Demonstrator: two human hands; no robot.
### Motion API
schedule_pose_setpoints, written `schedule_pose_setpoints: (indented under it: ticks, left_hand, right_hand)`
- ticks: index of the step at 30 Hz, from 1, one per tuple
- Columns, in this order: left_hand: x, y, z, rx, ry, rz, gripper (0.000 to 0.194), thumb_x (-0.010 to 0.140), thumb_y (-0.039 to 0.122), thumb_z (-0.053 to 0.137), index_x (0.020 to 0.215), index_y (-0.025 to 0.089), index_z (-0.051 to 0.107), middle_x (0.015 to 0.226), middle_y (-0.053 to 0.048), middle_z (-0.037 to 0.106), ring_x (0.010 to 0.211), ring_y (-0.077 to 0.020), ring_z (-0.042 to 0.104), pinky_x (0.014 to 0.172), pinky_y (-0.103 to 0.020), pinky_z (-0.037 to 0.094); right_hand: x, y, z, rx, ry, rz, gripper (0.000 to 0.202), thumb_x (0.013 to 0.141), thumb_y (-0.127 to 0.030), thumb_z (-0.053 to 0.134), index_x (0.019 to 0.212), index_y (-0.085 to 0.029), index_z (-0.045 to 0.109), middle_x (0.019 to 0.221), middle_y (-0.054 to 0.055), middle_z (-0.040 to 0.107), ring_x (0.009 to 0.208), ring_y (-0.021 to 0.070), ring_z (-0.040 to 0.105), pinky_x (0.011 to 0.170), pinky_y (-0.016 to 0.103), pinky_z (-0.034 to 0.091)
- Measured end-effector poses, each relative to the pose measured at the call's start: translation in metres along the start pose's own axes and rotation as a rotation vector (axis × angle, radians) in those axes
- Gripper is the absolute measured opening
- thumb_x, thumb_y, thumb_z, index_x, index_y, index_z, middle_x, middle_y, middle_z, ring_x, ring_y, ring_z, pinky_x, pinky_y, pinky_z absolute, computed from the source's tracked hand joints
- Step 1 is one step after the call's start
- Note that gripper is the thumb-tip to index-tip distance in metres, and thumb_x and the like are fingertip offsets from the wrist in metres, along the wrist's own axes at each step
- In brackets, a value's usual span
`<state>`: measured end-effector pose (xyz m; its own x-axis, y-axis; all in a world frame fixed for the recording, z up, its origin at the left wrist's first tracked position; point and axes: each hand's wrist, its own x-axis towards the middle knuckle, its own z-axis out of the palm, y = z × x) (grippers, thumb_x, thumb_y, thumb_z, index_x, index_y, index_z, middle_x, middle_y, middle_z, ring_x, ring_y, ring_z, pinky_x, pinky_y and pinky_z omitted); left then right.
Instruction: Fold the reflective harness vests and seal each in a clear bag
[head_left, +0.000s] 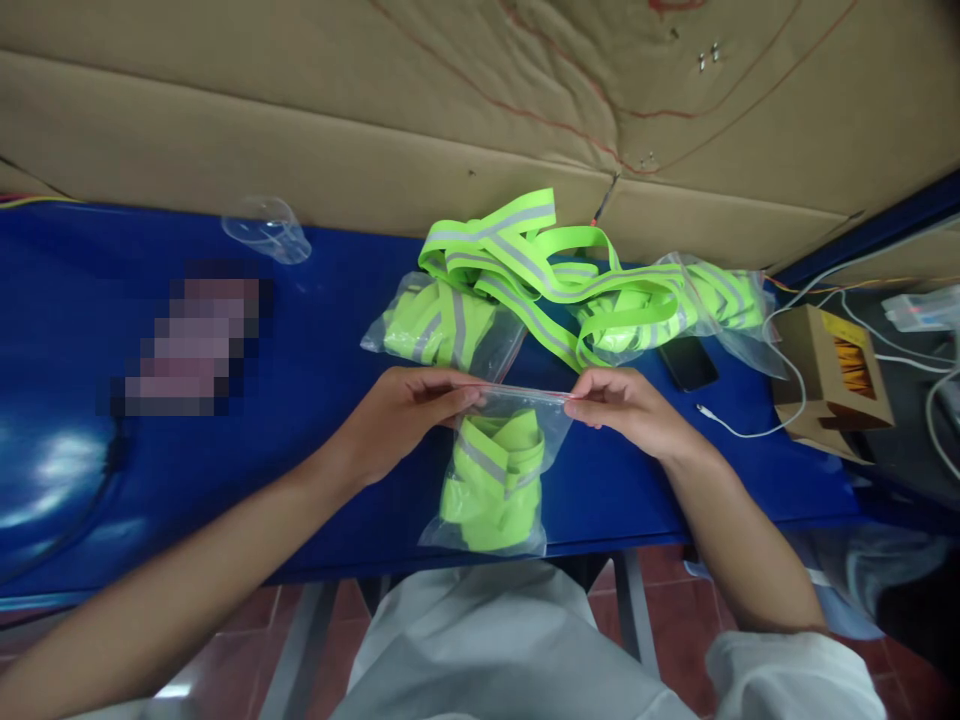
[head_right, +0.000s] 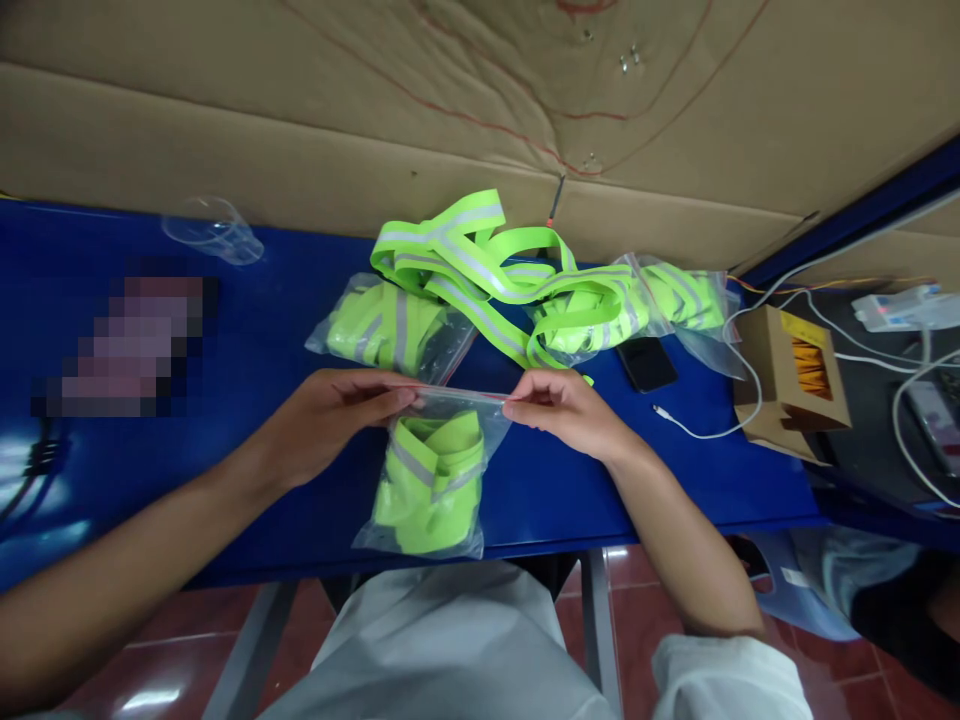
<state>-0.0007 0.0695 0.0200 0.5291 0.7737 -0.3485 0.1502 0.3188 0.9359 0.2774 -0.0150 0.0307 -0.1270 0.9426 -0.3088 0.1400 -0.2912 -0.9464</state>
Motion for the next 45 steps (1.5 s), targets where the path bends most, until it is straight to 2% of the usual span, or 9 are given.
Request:
schedule_pose_setpoints:
  ticks: [3, 9, 14, 19, 24, 35, 45]
  left_hand:
    - [-0.002, -0.001, 0.004, 0.044, 0.023, 0.052, 0.032, 0.079, 0.048, 0.086, 0.097, 0.022, 0.085, 0.089, -0.005, 0.080, 0.086, -0.0196, 0.071, 0.073, -0.024, 0.056]
    - [-0.004, -0.002, 0.007, 0.062, 0.017, 0.096, 0.033, 0.082, 0.049, 0.083, 0.099, 0.021, 0.084, 0.090, -0.005, 0.080, 0.084, -0.0188, 0.071, 0.073, -0.023, 0.055]
    - [-0.005, -0.001, 0.007, 0.129, 0.026, 0.104, 0.036, 0.082, 0.052, 0.082, 0.101, 0.021, 0.084, 0.092, -0.005, 0.081, 0.081, -0.0181, 0.071, 0.072, -0.023, 0.055]
    - [-0.006, -0.004, 0.009, 0.126, 0.001, 0.122, 0.033, 0.083, 0.048, 0.082, 0.101, 0.021, 0.084, 0.093, -0.004, 0.081, 0.082, -0.0177, 0.072, 0.073, -0.023, 0.055]
    - [-0.007, -0.005, 0.010, 0.143, 0.000, 0.142, 0.028, 0.085, 0.046, 0.082, 0.101, 0.023, 0.084, 0.094, -0.002, 0.082, 0.081, -0.0154, 0.071, 0.072, -0.020, 0.053]
    - [-0.011, -0.004, 0.020, 0.162, -0.043, 0.149, 0.025, 0.087, 0.042, 0.079, 0.101, 0.022, 0.084, 0.095, -0.002, 0.082, 0.085, -0.0165, 0.073, 0.074, -0.021, 0.054]
    - [-0.013, -0.003, 0.027, 0.155, -0.091, 0.154, 0.023, 0.089, 0.038, 0.076, 0.100, 0.020, 0.084, 0.097, -0.003, 0.082, 0.090, -0.0176, 0.075, 0.080, -0.022, 0.056]
  right_hand:
    - [-0.001, 0.001, 0.005, -0.065, 0.037, -0.092, 0.030, 0.084, -0.040, 0.081, 0.075, -0.017, 0.064, 0.064, -0.004, 0.057, 0.056, 0.0078, 0.049, 0.053, 0.022, 0.038]
    - [-0.001, 0.006, 0.012, -0.138, 0.098, -0.163, 0.018, 0.090, -0.035, 0.073, 0.089, -0.018, 0.067, 0.079, -0.001, 0.062, 0.063, 0.0094, 0.053, 0.058, 0.023, 0.044]
    - [0.000, 0.009, 0.016, -0.166, 0.120, -0.205, 0.014, 0.088, -0.028, 0.070, 0.080, -0.018, 0.063, 0.072, -0.002, 0.058, 0.065, 0.0096, 0.052, 0.059, 0.022, 0.042]
    - [0.001, 0.008, 0.020, -0.144, 0.099, -0.210, 0.006, 0.085, -0.023, 0.068, 0.085, -0.018, 0.064, 0.076, -0.002, 0.060, 0.066, 0.0099, 0.054, 0.059, 0.022, 0.042]
    - [0.003, 0.010, 0.025, -0.126, 0.140, -0.218, 0.003, 0.080, -0.018, 0.066, 0.081, -0.018, 0.063, 0.073, -0.003, 0.059, 0.063, 0.0092, 0.052, 0.059, 0.022, 0.040]
    - [0.001, 0.011, 0.031, -0.148, 0.091, -0.233, 0.006, 0.079, -0.015, 0.063, 0.082, -0.018, 0.060, 0.076, -0.004, 0.058, 0.067, 0.0086, 0.053, 0.063, 0.020, 0.042]
    - [-0.001, 0.005, 0.034, -0.238, 0.037, -0.243, 0.007, 0.077, -0.014, 0.062, 0.081, -0.018, 0.058, 0.070, -0.006, 0.054, 0.060, 0.0074, 0.047, 0.056, 0.020, 0.037]
